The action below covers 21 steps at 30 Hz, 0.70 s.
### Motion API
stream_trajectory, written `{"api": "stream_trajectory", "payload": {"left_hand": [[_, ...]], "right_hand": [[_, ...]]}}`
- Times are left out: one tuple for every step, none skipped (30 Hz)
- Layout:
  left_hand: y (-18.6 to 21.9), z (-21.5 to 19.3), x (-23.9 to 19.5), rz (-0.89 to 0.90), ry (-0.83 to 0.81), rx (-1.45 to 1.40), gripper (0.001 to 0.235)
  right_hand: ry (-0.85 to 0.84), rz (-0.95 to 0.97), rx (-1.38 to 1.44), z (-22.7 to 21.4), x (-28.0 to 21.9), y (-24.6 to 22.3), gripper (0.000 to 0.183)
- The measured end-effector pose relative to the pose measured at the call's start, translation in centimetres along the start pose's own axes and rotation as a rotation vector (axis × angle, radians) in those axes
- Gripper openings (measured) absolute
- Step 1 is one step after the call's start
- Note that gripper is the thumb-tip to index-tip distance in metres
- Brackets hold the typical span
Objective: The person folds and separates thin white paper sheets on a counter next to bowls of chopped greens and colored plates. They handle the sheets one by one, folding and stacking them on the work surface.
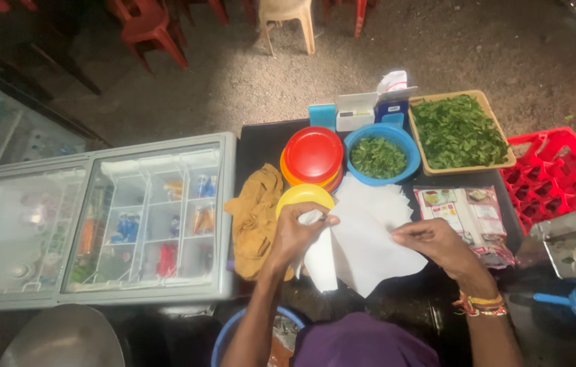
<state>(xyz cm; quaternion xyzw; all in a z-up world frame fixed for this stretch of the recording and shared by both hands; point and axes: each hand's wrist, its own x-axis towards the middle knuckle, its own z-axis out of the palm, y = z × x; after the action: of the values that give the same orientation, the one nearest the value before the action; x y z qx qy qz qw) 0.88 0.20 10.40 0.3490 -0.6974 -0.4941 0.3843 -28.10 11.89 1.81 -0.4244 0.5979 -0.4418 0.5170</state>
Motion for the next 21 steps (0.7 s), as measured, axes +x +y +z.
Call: {"api": "stream_trajectory", "payload": {"left_hand": [[0.0, 0.2, 0.1, -0.107, 0.005, 0.018, 0.021], [0.1, 0.4, 0.4, -0.209, 0.005, 0.039, 0.022], [0.2, 0.6, 0.6, -0.312, 0.004, 0.061, 0.024], [0.2, 0.6, 0.7, -0.343, -0.009, 0.051, 0.023], [0.2, 0.6, 0.8, -0.375, -0.023, 0.043, 0.022], [0.2, 0.6, 0.8, -0.408, -0.035, 0.034, 0.022], [0.2, 0.7, 0.9, -0.294, 0.017, 0.043, 0.024], [0.2, 0.9, 1.1, -0.180, 0.068, 0.050, 0.027], [0.4, 1.1, 1.2, -0.065, 0.119, 0.055, 0.030], [0.6, 1.3, 1.1, -0.036, 0.184, 0.118, 0.035], [1.0, 1.4, 0.6, -0.006, 0.249, 0.180, 0.040], [1.3, 1.6, 0.2, 0.023, 0.317, 0.241, 0.045], [1.5, 2.0, 0.0, 0.015, 0.267, 0.233, 0.041], [1.7, 2.5, -0.4, 0.003, 0.221, 0.227, 0.038], [1.8, 3.0, -0.6, -0.009, 0.176, 0.222, 0.035], [1.7, 3.7, -0.7, -0.095, 0.096, 0.118, 0.034], [1.5, 4.6, -0.7, -0.181, 0.016, 0.013, 0.033], [1.1, 5.2, -0.6, -0.265, -0.062, -0.093, 0.033], [0.7, 5.5, -0.6, -0.218, -0.057, -0.047, 0.030], [0.1, 5.6, -0.2, -0.168, -0.057, 0.002, 0.027], [-0.6, 5.7, 0.1, -0.117, -0.056, 0.051, 0.025]], "right_hand": [[-0.002, 0.005, 0.005, 0.4, 0.2, 0.4, 0.030], [0.001, 0.007, 0.011, 0.7, 0.2, 0.6, 0.031], [-0.004, -0.016, 0.055, 0.7, 0.0, 0.7, 0.030], [-0.009, -0.042, 0.099, 0.8, -0.1, 0.7, 0.029], [-0.014, -0.068, 0.143, 0.9, -0.2, 0.8, 0.028], [0.033, -0.082, 0.104, 1.2, -0.1, 0.9, 0.027], [0.079, -0.095, 0.066, 1.7, 0.2, 1.1, 0.026], [0.125, -0.108, 0.026, 1.9, 0.3, 1.2, 0.025], [0.191, -0.099, -0.024, 2.1, 0.4, 1.2, 0.026], [0.258, -0.092, -0.073, 2.3, 0.6, 1.0, 0.027], [0.325, -0.085, -0.122, 2.6, 0.6, 0.6, 0.029], [0.366, -0.067, -0.234, 2.8, 0.3, -0.2, 0.031], [0.406, -0.048, -0.346, 3.3, -0.1, -1.1, 0.033], [0.439, -0.029, -0.456, 3.9, -0.6, -2.2, 0.035], [0.427, -0.100, -0.403, 4.7, -1.1, -3.3, 0.034], [0.409, -0.171, -0.349, 5.3, -1.6, -4.3, 0.035], [0.392, -0.242, -0.291, 5.9, -1.8, -5.1, 0.037], [0.362, -0.258, -0.266, 6.4, -1.9, -5.7, 0.040], [0.332, -0.273, -0.241, 6.8, -1.9, -6.1, 0.043], [0.307, -0.291, -0.213, 7.1, -1.7, -6.1, 0.047], [0.320, -0.260, -0.228, 7.0, -1.6, -6.0, 0.046]]}}
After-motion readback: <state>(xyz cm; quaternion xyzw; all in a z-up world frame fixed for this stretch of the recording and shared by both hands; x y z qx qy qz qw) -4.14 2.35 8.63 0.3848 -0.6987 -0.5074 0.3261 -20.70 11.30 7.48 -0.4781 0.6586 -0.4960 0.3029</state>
